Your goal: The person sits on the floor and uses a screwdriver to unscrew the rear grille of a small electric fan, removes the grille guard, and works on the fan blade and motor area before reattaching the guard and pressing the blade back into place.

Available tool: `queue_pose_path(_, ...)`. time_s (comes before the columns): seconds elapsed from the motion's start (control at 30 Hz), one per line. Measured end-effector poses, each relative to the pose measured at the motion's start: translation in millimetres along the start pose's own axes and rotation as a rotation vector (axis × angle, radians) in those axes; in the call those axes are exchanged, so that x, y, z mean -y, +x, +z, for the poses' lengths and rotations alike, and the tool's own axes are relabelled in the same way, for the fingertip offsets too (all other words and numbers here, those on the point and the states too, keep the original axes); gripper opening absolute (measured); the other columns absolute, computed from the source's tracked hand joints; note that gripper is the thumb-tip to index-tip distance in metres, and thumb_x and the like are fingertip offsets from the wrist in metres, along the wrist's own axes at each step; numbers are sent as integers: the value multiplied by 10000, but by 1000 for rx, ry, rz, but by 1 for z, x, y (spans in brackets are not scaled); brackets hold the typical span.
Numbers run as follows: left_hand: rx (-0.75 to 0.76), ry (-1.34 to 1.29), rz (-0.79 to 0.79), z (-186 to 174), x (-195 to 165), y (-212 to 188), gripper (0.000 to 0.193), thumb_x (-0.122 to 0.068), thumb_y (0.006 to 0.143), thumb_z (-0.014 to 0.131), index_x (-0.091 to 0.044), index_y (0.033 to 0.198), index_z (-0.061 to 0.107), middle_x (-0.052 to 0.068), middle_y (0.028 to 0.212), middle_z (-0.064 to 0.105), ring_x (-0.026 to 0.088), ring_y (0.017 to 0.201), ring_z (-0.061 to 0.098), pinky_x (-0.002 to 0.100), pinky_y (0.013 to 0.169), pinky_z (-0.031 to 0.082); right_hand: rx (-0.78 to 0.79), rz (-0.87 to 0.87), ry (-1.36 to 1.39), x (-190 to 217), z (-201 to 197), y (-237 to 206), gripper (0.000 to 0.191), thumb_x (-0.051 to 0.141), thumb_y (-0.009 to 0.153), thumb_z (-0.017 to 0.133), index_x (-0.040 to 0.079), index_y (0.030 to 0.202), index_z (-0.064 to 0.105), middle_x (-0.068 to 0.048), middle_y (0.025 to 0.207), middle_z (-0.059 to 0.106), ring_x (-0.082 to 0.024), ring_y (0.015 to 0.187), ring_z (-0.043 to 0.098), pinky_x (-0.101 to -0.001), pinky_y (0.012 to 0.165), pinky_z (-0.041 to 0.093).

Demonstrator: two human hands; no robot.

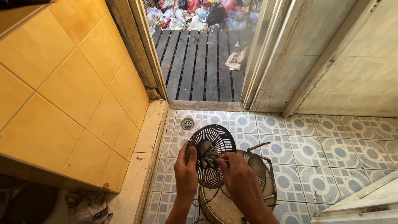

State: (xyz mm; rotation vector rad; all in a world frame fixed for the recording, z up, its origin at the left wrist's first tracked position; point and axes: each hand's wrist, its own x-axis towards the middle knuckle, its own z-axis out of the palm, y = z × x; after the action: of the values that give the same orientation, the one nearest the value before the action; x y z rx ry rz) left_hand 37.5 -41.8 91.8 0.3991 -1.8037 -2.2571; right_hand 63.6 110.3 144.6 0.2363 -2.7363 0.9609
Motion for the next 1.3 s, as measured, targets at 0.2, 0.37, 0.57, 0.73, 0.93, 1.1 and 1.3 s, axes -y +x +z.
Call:
queue_pose_path(0.2, -5, 30, 30, 3, 4, -1, 564, -363, 1013, 560, 51, 1397, 572, 140, 1197, 735, 167, 1064, 672, 289, 921, 530, -16, -141, 124, 0, -10, -2, 186, 95, 922, 631, -25, 1061, 603, -182, 1053, 594, -319, 849, 679, -423, 724, 542)
queue_pose_path(0.37, -5, 38, -18, 6, 10, -8, 591, -401, 1004, 560, 43, 1393, 578, 139, 1199, 738, 177, 1073, 685, 290, 924, 534, 139, 78, 14, 4, -19, -3, 215, 241, 996, 635, 38, 1065, 619, -85, 1050, 672, -284, 830, 719, -392, 730, 566)
queue_pose_path(0.57, 10, -28, -6, 10, 22, -12, 610, -405, 990, 578, 45, 1402, 568, 154, 1221, 721, 190, 1085, 676, 313, 934, 536, 41, -70, 98, 8, -27, -15, 165, 107, 945, 648, -30, 1021, 596, -179, 1009, 610, -370, 851, 663, -457, 736, 521)
queue_pose_path(0.73, 38, -56, 13, 14, 35, -15, 615, -405, 1003, 576, 60, 1406, 561, 150, 1262, 706, 184, 1144, 656, 303, 978, 508, -8, -177, 191, -1, -35, -19, 174, 47, 924, 606, -1, 1087, 643, -168, 989, 630, -347, 837, 680, -447, 722, 530)
queue_pose_path(0.93, 50, -37, -3, 15, 48, -20, 615, -407, 1004, 570, 56, 1409, 560, 144, 1267, 698, 178, 1159, 647, 293, 987, 498, -32, -56, 36, -10, -31, -31, 180, 215, 974, 664, 39, 1009, 681, -132, 883, 717, -327, 757, 712, -440, 674, 544)
queue_pose_path(1.1, 42, -88, -9, 12, 47, -17, 600, -389, 1001, 583, 61, 1398, 569, 134, 1230, 709, 177, 1119, 656, 298, 966, 510, -32, -64, 78, -13, -27, -31, 247, 234, 994, 626, -1, 1068, 639, -166, 941, 704, -342, 801, 711, -428, 687, 544)
queue_pose_path(1.3, 61, -178, -34, 6, 36, -17, 564, -367, 997, 599, 57, 1369, 607, 132, 1155, 729, 162, 1032, 670, 283, 891, 538, -61, -122, 384, -3, -28, -36, 376, 217, 945, 597, -20, 1237, 591, -157, 1006, 747, -262, 776, 756, -363, 625, 574)
